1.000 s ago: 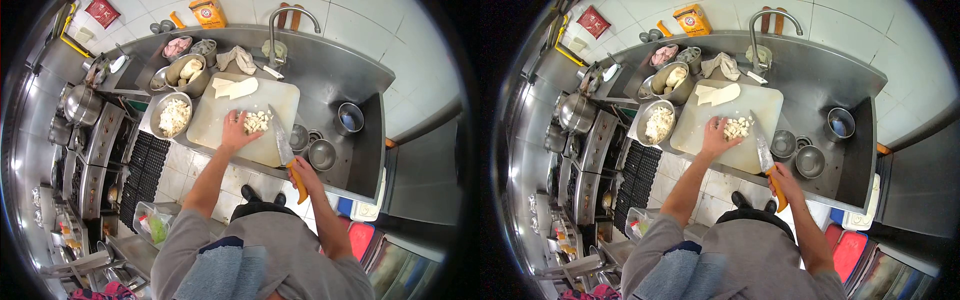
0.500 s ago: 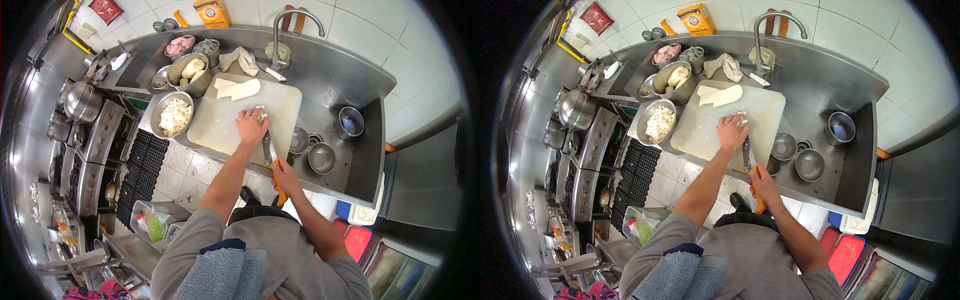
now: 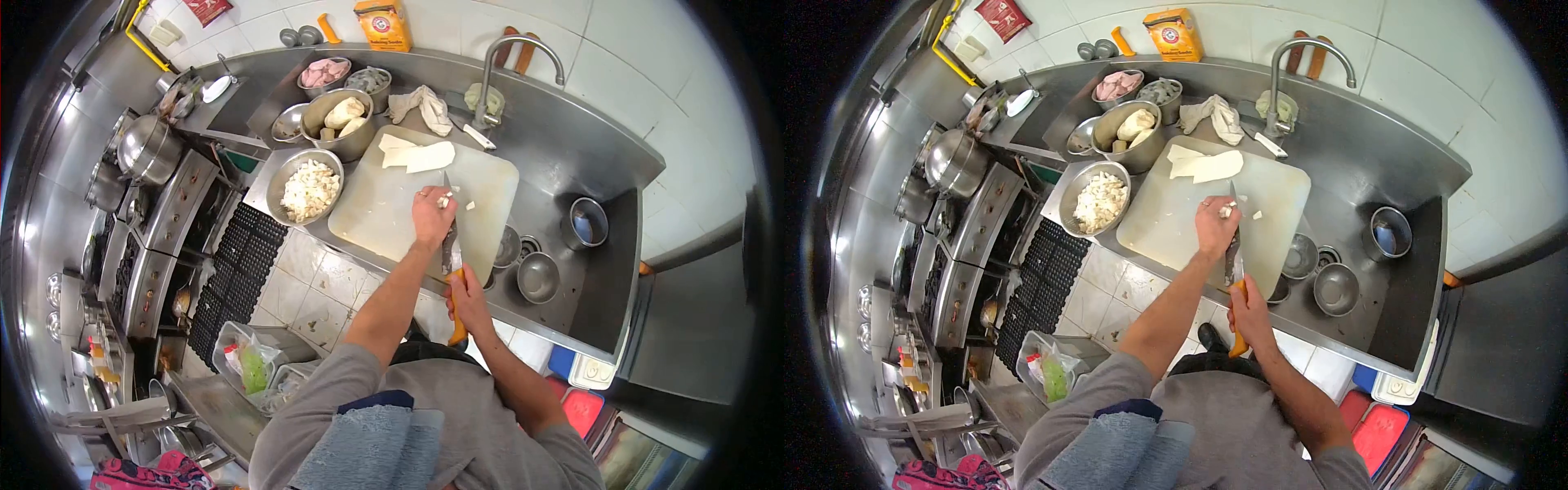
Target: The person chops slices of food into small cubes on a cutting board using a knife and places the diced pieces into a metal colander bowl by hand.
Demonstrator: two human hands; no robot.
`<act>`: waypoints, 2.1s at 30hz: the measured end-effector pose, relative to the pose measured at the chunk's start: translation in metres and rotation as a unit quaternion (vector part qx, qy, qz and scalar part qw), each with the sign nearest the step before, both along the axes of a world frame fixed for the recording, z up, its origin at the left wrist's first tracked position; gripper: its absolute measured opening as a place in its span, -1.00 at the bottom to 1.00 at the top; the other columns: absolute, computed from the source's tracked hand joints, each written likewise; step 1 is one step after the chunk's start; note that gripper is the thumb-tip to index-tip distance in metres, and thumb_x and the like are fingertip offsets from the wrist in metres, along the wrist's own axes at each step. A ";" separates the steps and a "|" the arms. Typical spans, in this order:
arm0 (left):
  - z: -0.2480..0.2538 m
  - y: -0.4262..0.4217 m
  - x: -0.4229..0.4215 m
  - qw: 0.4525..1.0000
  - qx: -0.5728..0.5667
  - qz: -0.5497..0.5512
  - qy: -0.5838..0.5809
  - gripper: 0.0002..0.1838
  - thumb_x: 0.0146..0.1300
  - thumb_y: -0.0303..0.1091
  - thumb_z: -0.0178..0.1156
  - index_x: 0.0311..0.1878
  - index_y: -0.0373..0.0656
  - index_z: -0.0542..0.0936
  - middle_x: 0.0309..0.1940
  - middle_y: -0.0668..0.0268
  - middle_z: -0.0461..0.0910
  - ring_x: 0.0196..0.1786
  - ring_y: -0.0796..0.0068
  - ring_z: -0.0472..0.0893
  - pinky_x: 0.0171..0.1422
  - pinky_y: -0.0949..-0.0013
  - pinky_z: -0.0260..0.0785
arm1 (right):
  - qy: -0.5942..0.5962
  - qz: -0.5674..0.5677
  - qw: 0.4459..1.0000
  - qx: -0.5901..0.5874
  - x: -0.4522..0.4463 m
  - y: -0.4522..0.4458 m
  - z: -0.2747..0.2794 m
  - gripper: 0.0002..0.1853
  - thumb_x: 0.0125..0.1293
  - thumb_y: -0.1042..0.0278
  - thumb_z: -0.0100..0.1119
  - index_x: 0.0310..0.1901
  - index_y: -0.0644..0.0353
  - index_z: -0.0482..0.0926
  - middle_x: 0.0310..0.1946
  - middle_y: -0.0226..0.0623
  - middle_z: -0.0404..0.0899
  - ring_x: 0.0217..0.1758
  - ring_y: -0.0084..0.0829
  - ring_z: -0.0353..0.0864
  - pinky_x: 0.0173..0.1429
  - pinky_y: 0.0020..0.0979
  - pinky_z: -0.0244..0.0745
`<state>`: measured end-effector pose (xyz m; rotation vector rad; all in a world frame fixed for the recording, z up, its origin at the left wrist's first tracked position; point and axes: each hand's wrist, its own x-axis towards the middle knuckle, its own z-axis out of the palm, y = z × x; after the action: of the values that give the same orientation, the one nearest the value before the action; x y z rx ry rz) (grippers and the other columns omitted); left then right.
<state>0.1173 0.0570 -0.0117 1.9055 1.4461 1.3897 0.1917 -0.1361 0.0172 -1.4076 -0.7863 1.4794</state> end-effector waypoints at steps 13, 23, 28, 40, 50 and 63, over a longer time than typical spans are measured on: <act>0.085 0.071 -0.126 0.984 0.103 0.147 -0.010 -0.73 0.06 -0.35 0.39 -0.13 -0.17 0.73 -0.12 0.10 0.68 -0.03 0.02 0.60 0.15 0.08 0.43 | -0.025 0.118 0.987 0.104 -0.079 0.085 0.072 -0.44 0.57 0.24 0.03 0.47 0.30 0.21 -0.45 -0.35 0.52 -0.58 -0.59 0.46 -0.58 -0.45 0.40; 0.046 0.115 -0.287 0.977 0.085 0.154 0.119 -0.76 0.36 -0.24 0.29 -0.10 -0.24 0.71 -0.35 0.13 0.74 -0.29 0.18 0.74 -0.12 0.20 0.54 | -0.027 0.150 0.988 0.009 -0.053 0.106 0.083 -0.46 0.52 0.23 0.12 0.46 0.15 0.31 -0.43 -0.42 0.50 -0.59 -0.64 0.42 -0.59 -0.50 0.34; 0.050 0.119 -0.295 0.987 -0.074 0.132 -0.049 -0.74 0.38 -0.25 0.20 -0.01 -0.21 0.66 -0.27 0.05 0.74 -0.18 0.03 0.71 -0.01 0.14 0.54 | -0.189 0.088 0.978 0.024 0.050 0.064 0.067 -0.49 0.51 0.24 0.14 0.42 0.17 0.35 -0.42 -0.39 0.50 -0.56 -0.59 0.46 -0.53 -0.46 0.35; 0.045 0.113 -0.287 0.942 0.119 0.192 0.248 -0.70 0.12 -0.32 0.33 -0.08 -0.20 0.71 -0.13 0.00 0.68 -0.01 -0.06 0.61 0.21 -0.01 0.43 | -0.535 0.108 0.829 0.123 0.099 0.005 0.032 -0.58 0.43 0.33 0.12 0.26 0.22 0.40 -0.13 0.18 0.62 -0.04 0.23 0.62 0.00 0.09 0.53; 0.011 0.027 -0.106 0.964 -0.001 -0.203 0.173 -0.60 0.24 -0.35 0.28 0.15 -0.22 0.64 0.18 0.01 0.60 0.28 -0.02 0.53 0.44 0.09 0.37 | -0.343 0.146 0.924 0.086 0.087 -0.010 0.038 -0.53 0.50 0.31 0.07 0.37 0.20 0.30 -0.35 -0.14 0.58 -0.42 -0.24 0.65 -0.40 -0.27 0.56; -0.005 -0.007 -0.054 0.959 -0.025 -0.224 0.171 -0.44 0.31 -0.22 0.26 0.32 -0.29 0.50 0.35 -0.07 0.46 0.39 -0.07 0.42 0.50 0.08 0.29 | 0.090 0.047 0.994 -0.031 0.092 -0.043 -0.013 -0.61 0.60 0.18 -0.02 0.34 0.13 0.33 -0.38 -0.33 0.50 -0.56 -0.54 0.47 -0.57 -0.44 0.43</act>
<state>0.0630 0.0504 -0.0163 2.3356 1.0659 0.8387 0.2841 -0.1796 0.0041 -1.2758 -0.7061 1.6908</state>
